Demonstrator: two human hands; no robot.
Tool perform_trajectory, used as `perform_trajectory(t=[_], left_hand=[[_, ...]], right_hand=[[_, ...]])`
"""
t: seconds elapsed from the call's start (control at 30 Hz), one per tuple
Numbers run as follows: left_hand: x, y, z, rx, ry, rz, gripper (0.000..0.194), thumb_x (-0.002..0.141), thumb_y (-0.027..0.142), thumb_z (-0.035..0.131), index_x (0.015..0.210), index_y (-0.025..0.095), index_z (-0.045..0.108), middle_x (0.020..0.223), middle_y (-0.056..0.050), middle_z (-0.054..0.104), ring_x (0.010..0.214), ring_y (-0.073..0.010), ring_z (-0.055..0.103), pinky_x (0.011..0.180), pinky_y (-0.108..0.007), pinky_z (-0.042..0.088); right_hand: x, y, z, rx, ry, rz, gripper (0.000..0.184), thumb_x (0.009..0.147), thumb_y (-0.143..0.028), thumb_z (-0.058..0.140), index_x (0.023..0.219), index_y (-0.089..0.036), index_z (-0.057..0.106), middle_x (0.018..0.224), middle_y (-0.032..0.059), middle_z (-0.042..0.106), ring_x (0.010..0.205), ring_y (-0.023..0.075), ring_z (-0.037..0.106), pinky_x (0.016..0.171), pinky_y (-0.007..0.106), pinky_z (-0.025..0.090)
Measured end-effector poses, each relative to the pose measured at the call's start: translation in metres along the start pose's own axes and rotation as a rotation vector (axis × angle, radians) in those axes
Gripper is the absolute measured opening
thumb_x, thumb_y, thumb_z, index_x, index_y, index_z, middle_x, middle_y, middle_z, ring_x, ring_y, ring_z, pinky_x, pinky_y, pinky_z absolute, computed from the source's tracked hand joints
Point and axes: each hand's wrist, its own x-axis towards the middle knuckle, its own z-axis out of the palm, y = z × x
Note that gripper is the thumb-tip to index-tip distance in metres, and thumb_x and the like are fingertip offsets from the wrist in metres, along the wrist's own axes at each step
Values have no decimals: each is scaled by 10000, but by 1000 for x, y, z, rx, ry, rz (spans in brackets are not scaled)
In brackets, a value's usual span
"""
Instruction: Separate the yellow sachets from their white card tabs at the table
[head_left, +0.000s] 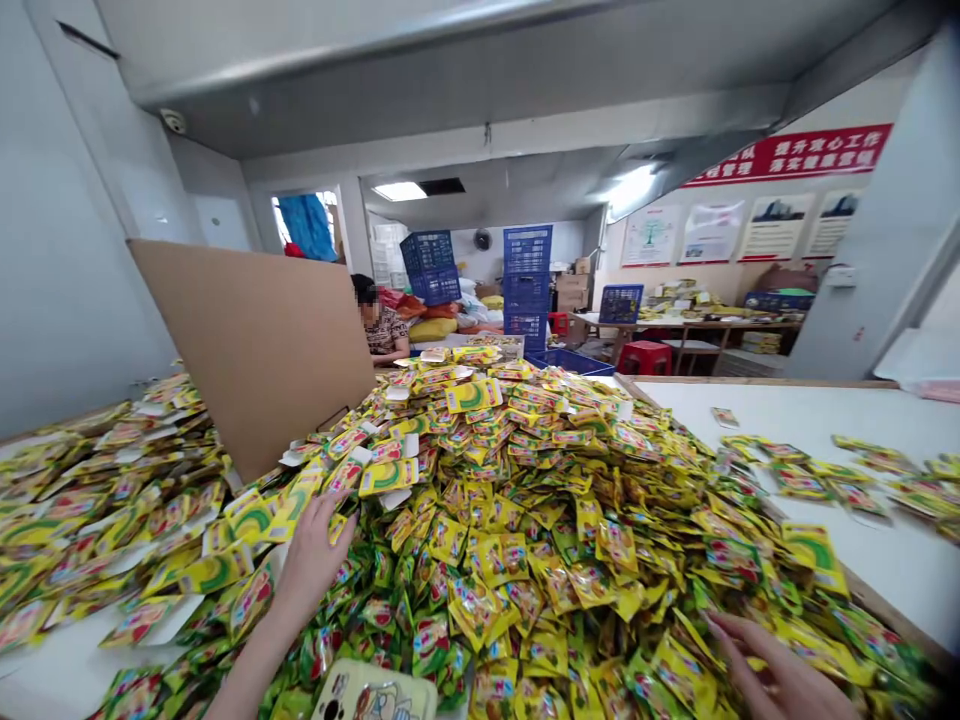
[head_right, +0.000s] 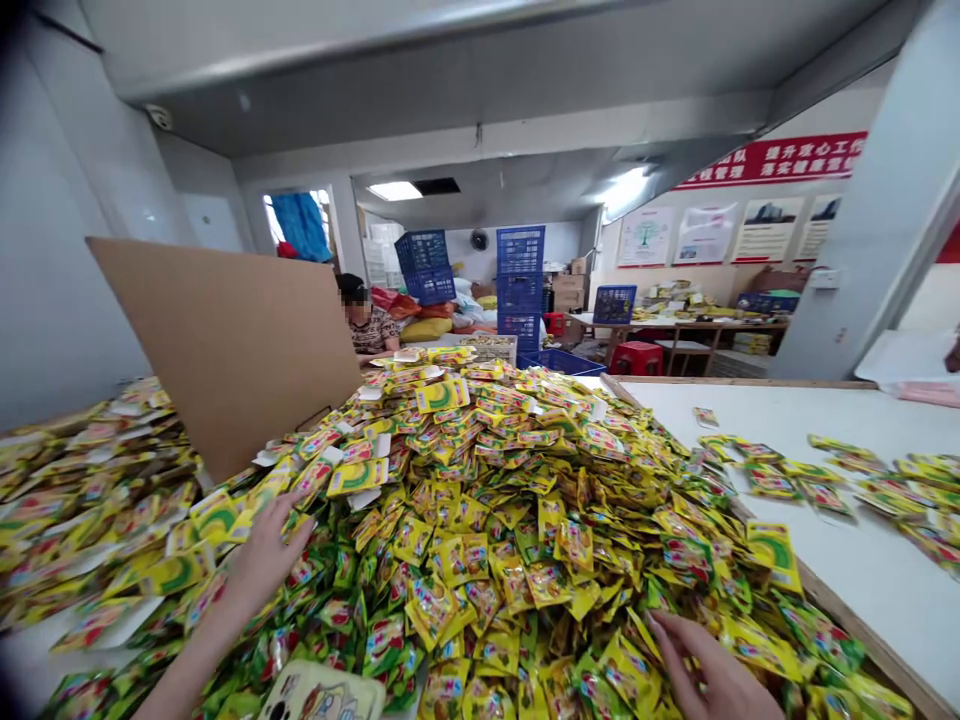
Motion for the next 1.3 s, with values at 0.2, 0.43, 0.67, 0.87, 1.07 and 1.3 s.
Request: perform_trajectory(t=[0.2, 0.43, 0.67, 0.87, 1.07, 1.3], left_hand=[[24, 107, 43, -200, -245, 238, 232, 863, 275, 369, 994, 209, 550, 990, -52, 598, 908, -189, 580, 828, -321, 461], [-9, 170, 83, -326, -528, 341, 223, 870, 268, 361, 918, 224, 574, 901, -30, 626, 806, -170, 597, 736, -284, 461], [-50, 189, 117, -236, -533, 241, 384, 829, 498, 420, 997, 187, 572, 991, -95, 573, 964, -264, 544, 818, -388, 428], [-34, 214, 149, -208, -502, 122, 349, 797, 478, 469, 846, 164, 616, 929, -118, 576, 993, -317, 505, 863, -450, 380], [-32, 215, 144, -423, -567, 83, 235, 858, 354, 377, 945, 180, 509, 939, -91, 550, 938, -252, 523, 831, -384, 406], [-34, 199, 79, -748, -1104, 173, 195, 846, 384, 443, 912, 212, 506, 563, 53, 542, 492, -132, 545, 497, -225, 428]], right_hand=[[32, -91, 13, -48, -88, -189, 229, 885, -289, 409, 972, -195, 599, 880, 88, 684, 804, 227, 640, 709, 353, 529], [32, -110, 34, -133, -305, -278, 443, 755, -142, 477, 1197, -151, 507, 1173, 143, 542, 1106, 302, 469, 920, 471, 416], [32, -94, 43, -23, -288, -197, 313, 844, -140, 393, 1077, -185, 598, 1081, 129, 579, 1032, 275, 507, 878, 461, 435], [17, -92, 36, 203, -164, -15, 227, 918, -247, 348, 1052, -177, 518, 988, 108, 612, 921, 224, 575, 816, 371, 476], [16, -98, 15, 390, -158, 121, 254, 946, -332, 322, 850, -183, 504, 744, 28, 570, 655, 149, 576, 578, 231, 486], [55, -136, -31, 391, -589, -256, 137, 896, -185, 425, 854, -206, 553, 1252, 83, 478, 1181, 203, 445, 926, 324, 403]])
